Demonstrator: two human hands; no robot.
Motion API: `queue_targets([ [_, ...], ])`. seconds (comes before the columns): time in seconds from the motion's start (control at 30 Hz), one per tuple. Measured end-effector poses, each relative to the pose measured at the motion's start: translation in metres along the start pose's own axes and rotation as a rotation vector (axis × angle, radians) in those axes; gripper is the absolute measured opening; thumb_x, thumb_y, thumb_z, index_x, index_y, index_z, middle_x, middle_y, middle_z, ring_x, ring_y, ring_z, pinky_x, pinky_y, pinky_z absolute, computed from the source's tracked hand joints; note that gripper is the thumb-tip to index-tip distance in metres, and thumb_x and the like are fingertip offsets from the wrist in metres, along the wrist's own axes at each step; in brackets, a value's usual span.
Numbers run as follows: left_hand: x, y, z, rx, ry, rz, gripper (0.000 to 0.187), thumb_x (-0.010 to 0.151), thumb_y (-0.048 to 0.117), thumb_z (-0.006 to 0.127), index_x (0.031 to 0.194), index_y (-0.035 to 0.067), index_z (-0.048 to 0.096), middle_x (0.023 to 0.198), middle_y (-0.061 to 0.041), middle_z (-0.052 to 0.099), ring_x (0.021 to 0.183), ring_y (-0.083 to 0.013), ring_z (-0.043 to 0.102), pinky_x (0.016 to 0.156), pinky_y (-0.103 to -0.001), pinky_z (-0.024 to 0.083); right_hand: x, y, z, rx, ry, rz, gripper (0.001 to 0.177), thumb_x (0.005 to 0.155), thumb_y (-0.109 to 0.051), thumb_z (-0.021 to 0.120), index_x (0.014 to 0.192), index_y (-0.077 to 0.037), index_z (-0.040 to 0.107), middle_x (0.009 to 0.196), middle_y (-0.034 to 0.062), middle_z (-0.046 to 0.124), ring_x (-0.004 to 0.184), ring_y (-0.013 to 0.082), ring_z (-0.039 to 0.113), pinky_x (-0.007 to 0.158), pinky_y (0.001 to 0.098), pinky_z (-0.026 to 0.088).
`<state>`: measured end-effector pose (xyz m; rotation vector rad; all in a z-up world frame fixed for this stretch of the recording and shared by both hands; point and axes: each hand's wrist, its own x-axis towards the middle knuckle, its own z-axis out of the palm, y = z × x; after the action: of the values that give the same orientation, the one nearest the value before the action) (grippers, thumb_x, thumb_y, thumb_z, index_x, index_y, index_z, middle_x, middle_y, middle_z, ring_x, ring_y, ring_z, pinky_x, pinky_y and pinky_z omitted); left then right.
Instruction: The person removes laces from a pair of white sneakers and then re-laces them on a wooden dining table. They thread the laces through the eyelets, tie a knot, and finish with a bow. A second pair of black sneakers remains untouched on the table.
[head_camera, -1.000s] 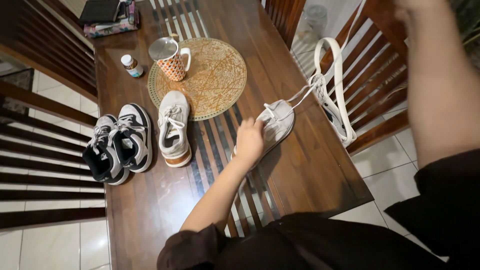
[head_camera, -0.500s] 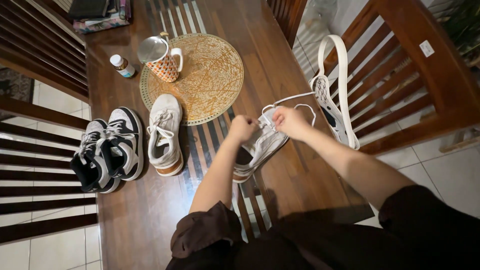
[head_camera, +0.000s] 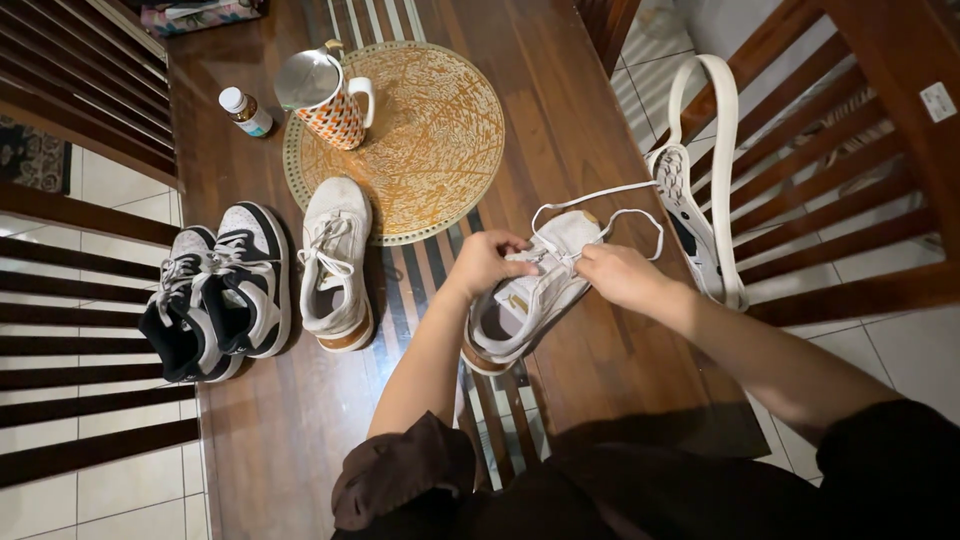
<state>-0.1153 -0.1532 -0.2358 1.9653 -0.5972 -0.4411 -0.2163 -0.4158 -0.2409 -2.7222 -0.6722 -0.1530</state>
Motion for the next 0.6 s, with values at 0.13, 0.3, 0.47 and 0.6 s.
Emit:
queue_targets([
  [0.13,0.001,0.002,0.007,0.086,0.045,0.002,0.03,0.076,0.014,0.084,0.104,0.002,0.081,0.091,-0.012,0.07,0.078,-0.0169,0.067,0.074,-0.031,0.054,0.017,-0.001,-0.011,0.281,0.153,0.109,0.009,0.088,-0.011,0.07,0.095,-0.005,0.07,0.094,0.0139,0.068,0.083,0.0344,0.068,0.071,0.0414,0.055],
  [0.3,0.001,-0.018,0.009,-0.245,0.008,-0.26,0.025,0.09,0.016,0.073,0.109,0.0,0.076,0.092,-0.008,0.077,0.081,-0.0124,0.069,0.076,-0.029,0.057,0.046,-0.011,-0.006,0.442,0.185,0.171,0.01,0.088,-0.009,0.072,0.097,-0.004,0.069,0.098,0.0135,0.068,0.083,0.0281,0.072,0.072,0.0349,0.06],
  [0.47,0.003,-0.034,0.012,-0.599,-0.035,-0.334,0.026,0.092,0.012,0.071,0.111,-0.006,0.073,0.094,-0.008,0.075,0.081,-0.0128,0.068,0.073,-0.028,0.056,0.06,-0.012,-0.002,0.331,0.187,0.091,0.01,0.085,-0.012,0.074,0.09,-0.004,0.069,0.093,0.0134,0.068,0.084,0.0315,0.069,0.072,0.0388,0.057],
  [0.6,0.008,-0.037,0.017,-0.651,-0.08,-0.366,0.023,0.094,0.012,0.071,0.108,-0.005,0.073,0.092,-0.008,0.074,0.079,-0.0129,0.067,0.07,-0.028,0.055,0.067,-0.011,-0.002,0.182,0.147,0.007,0.008,0.082,-0.014,0.074,0.083,-0.006,0.07,0.086,0.0114,0.068,0.082,0.0336,0.067,0.075,0.0435,0.054],
])
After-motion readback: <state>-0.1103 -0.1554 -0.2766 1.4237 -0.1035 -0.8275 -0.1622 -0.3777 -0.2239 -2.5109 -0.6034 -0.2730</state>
